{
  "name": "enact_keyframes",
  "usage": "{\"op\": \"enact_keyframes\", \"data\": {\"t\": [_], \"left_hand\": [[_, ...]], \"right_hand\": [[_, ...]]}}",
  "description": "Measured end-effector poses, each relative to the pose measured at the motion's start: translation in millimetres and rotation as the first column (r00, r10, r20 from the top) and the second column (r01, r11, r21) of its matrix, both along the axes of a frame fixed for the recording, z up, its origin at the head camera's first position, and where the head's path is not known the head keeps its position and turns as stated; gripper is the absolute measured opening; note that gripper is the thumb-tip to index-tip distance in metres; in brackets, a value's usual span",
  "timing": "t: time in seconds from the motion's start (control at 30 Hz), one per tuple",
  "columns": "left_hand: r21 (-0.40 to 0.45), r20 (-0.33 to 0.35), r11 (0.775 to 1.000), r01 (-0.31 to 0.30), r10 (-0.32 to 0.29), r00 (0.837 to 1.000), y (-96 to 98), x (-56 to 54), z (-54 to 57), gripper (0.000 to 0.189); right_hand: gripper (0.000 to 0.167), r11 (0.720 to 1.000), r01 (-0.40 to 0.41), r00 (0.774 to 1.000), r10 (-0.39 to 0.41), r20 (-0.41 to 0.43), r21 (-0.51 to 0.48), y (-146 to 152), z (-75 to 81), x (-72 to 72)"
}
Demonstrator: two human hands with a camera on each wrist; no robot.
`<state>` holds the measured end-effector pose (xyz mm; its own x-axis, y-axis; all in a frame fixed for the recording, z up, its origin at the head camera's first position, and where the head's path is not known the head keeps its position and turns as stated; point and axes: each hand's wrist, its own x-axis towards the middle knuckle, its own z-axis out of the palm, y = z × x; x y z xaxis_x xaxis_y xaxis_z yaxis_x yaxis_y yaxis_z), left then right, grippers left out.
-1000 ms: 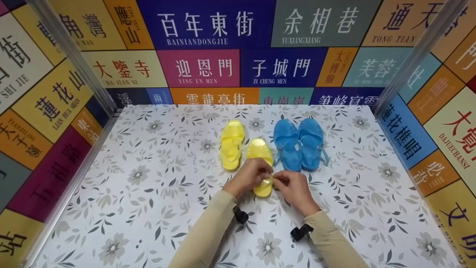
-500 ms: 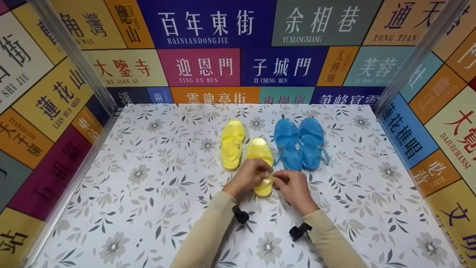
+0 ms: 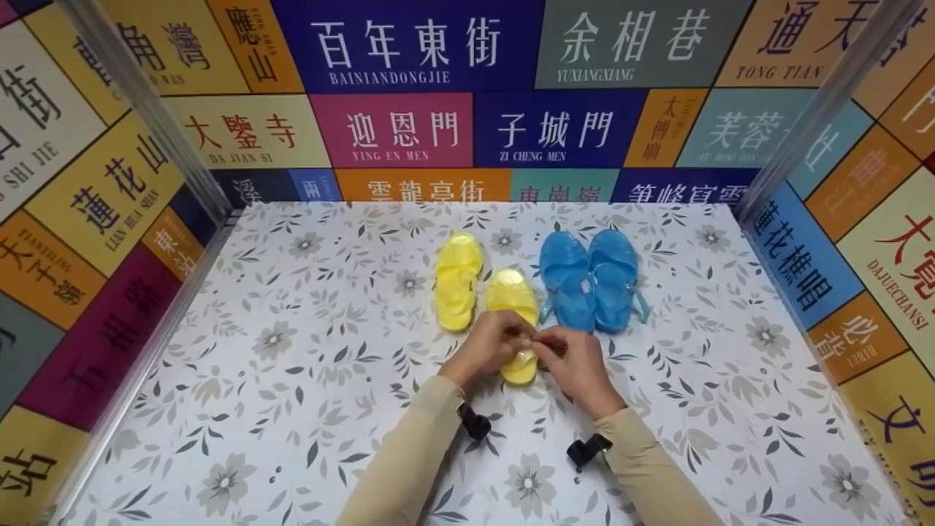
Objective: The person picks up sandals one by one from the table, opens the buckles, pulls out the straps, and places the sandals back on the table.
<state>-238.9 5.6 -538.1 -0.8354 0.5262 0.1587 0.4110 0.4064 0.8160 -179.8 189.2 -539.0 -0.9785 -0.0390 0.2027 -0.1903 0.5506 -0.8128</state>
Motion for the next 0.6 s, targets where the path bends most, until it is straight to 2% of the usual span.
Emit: {"op": "enact_keyframes", "data": {"t": [0.2,0.47,0.6], "left_hand": [[-0.006,-0.022,1.000,0.003,-0.003,1.000,0.6,-0.5,0.2,0.022],[-0.049,0.028,0.999,-0.004,0.006,1.000,1.7,-1.4,2.1,0.024],[-0.052,0.019,0.999,0.005,-0.004,1.000,2.0,-1.7,0.5,0.023]], "right_hand": [[0.009,1.000,-0.019,0.997,0.020,0.071,-0.017,6.7,-2.0,1.7],[0.009,0.999,-0.039,0.996,0.040,0.082,-0.012,11.5,-6.4,4.3],[0.007,0.999,-0.040,0.997,0.041,0.071,-0.019,11.6,-6.5,4.9]]}}
